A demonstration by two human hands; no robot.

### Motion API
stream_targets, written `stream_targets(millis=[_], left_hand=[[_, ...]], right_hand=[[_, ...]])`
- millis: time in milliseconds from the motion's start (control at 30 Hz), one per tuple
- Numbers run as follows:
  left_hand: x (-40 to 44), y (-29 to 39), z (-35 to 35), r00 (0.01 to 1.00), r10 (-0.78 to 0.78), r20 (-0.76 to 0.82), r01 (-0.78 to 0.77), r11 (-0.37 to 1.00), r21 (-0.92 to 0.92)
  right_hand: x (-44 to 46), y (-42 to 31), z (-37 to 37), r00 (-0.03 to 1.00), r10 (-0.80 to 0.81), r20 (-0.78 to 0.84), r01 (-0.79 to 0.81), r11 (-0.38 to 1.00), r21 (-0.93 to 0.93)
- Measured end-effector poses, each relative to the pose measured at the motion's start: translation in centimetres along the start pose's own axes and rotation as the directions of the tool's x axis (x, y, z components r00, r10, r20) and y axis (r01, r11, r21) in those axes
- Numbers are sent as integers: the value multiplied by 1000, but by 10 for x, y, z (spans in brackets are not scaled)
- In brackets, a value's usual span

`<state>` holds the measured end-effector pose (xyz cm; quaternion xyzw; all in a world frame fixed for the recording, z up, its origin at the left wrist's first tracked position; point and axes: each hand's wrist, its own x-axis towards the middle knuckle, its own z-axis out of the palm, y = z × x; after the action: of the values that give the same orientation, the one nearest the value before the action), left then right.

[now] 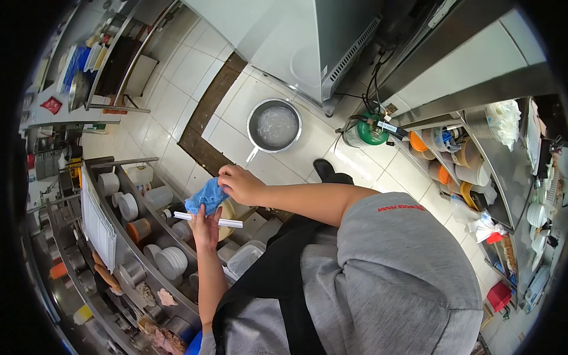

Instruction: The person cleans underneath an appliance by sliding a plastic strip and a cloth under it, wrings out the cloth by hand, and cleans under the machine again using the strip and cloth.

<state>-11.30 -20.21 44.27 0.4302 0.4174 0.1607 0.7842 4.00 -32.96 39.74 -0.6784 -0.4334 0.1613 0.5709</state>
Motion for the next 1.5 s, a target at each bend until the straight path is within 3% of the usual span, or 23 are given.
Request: stream_targets(millis=[33, 133, 300, 367, 433, 500, 533, 567, 667, 733, 833, 867, 900, 967, 1033, 1133, 1200, 1233, 1300, 1333, 1400, 1433, 1500], left_hand=[[-6, 1, -4, 999, -4, -34, 5, 1000, 25], [-18, -3, -26, 986, -11, -166, 21, 998, 60], [-48, -8, -27, 991, 2, -131, 9, 997, 78], [-61, -9, -23, 964, 138, -227, -42, 924, 380], [-64, -15, -34, 959, 223, -177, -145, 918, 370], [-64, -17, -50, 965, 196, 176, -261, 790, 554], [-68, -11, -48, 987, 113, 114, -160, 767, 622], [-66, -11, -52, 986, 118, 116, -165, 768, 619], [-61, -16, -66, 958, 210, 194, -286, 707, 646], [-62, -21, -70, 789, 465, 401, -583, 360, 728], [-89, -6, -48, 815, 356, 457, -577, 431, 694], [-91, -7, -50, 869, 273, 413, -495, 480, 724], [-91, -8, -53, 868, 283, 409, -497, 482, 722], [-93, -8, -56, 885, 293, 361, -453, 369, 811], [-93, -7, -56, 881, 327, 343, -452, 368, 813], [-88, -10, -60, 776, 471, 420, -582, 275, 765], [-91, -7, -58, 825, 459, 329, -492, 298, 818], [-89, -10, -61, 827, 468, 312, -485, 309, 818], [-80, -19, -69, 843, 449, 296, -457, 307, 835], [-78, -20, -69, 846, 458, 274, -445, 323, 835], [-75, -20, -71, 922, 292, 254, -354, 375, 857], [-73, -20, -70, 926, 298, 231, -339, 390, 856], [-67, -18, -62, 949, 162, 270, -314, 539, 782]], right_hand=[[0, -12, 0, 985, -89, -148, 90, 996, 2], [0, -41, 3, 992, -47, -115, 67, 982, 175], [0, -89, 22, 999, 29, -46, -13, 951, 310], [-4, -102, 37, 998, 48, -41, -32, 945, 326], [-9, -115, 48, 999, -5, 49, -10, 954, 300], [-14, -128, 54, 992, 31, 124, -63, 962, 267], [-16, -133, 55, 988, -12, 152, -24, 971, 237], [-19, -137, 56, 982, -55, 182, 16, 978, 208], [-17, -136, 56, 979, -167, 117, 150, 979, 138], [-21, -136, 51, 976, -183, 123, 172, 981, 92], [-29, -126, 44, 961, -251, 120, 254, 967, -10], [-32, -126, 35, 961, -185, 206, 198, 980, -39], [-34, -127, 28, 950, -116, 289, 143, 987, -74], [-39, -116, 24, 950, -132, 283, 164, 982, -93], [-44, -111, 18, 949, -146, 279, 184, 976, -114], [-49, -108, 6, 925, -131, 355, 208, 960, -188], [-51, -98, 0, 891, 38, 453, 201, 862, -466], [-50, -99, -5, 882, 34, 471, 215, 859, -465], [-47, -101, -16, 811, 261, 523, 139, 783, -607], [-47, -99, -19, 799, 258, 543, 159, 780, -605], [-50, -91, -23, 902, 185, 391, 77, 820, -567], [-51, -83, -26, 892, 183, 414, 93, 820, -564], [-49, -65, -33, 957, 49, 286, 86, 893, -442]])
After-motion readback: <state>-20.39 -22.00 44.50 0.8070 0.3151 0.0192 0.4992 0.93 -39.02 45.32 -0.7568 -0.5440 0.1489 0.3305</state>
